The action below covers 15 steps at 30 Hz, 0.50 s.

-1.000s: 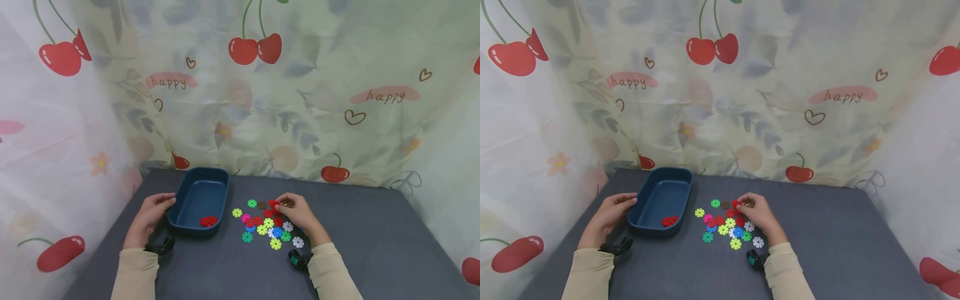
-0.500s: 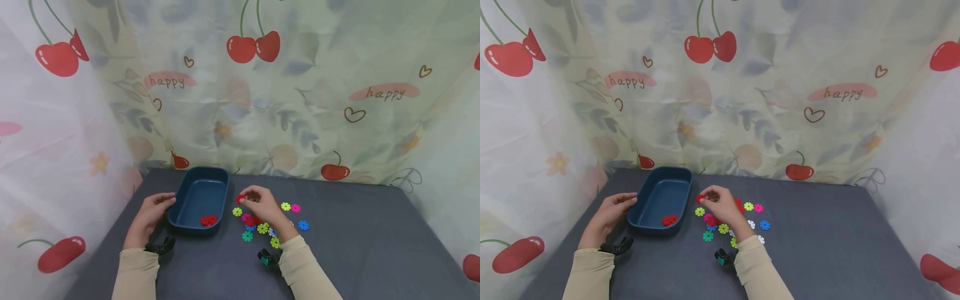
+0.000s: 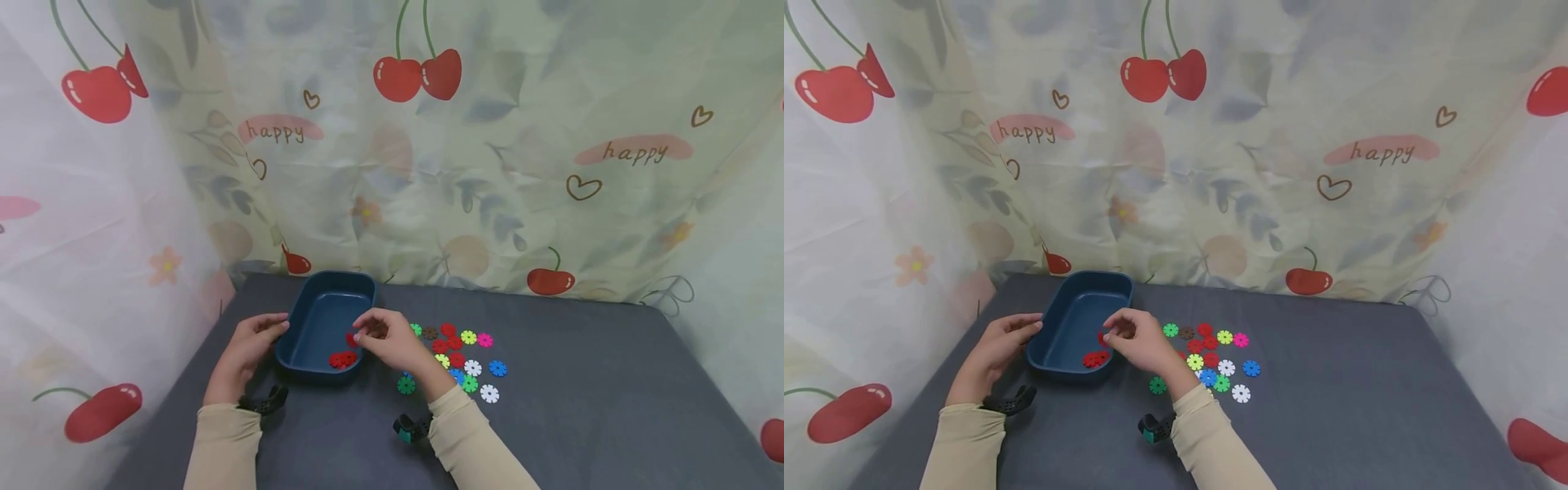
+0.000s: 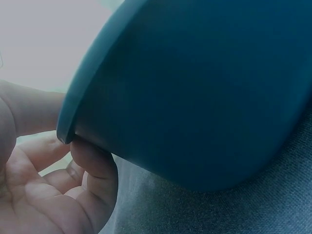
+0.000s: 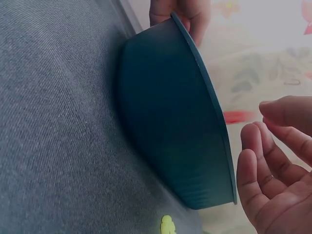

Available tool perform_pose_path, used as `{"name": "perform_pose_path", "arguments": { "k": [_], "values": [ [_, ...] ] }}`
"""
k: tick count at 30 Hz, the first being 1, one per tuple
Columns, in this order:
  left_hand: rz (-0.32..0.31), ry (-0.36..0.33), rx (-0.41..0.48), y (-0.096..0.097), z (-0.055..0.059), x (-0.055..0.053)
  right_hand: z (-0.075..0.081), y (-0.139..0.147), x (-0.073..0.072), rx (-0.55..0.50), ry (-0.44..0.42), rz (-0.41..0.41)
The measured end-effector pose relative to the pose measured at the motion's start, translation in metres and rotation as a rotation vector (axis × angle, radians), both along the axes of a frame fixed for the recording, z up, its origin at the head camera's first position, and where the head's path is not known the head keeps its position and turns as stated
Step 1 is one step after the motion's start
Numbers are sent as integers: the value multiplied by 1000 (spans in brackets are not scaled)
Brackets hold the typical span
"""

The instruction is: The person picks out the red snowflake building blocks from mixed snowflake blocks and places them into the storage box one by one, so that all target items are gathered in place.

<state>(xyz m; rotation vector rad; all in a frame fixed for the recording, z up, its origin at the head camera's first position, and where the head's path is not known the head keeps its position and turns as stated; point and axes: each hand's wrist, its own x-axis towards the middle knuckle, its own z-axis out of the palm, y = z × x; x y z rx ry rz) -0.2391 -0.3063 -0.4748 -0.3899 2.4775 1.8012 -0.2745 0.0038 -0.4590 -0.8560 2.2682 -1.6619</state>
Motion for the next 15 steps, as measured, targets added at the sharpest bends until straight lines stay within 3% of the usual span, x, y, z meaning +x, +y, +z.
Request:
{"name": "perform_pose_path", "arguments": {
  "k": [6, 15],
  "values": [
    [-3, -5, 5, 1, 1, 1, -2, 14, -2, 17, 25, -17],
    [1, -14, 13, 2, 2, 1, -5, 58, -11, 71, 12, -125]
  ]
}}
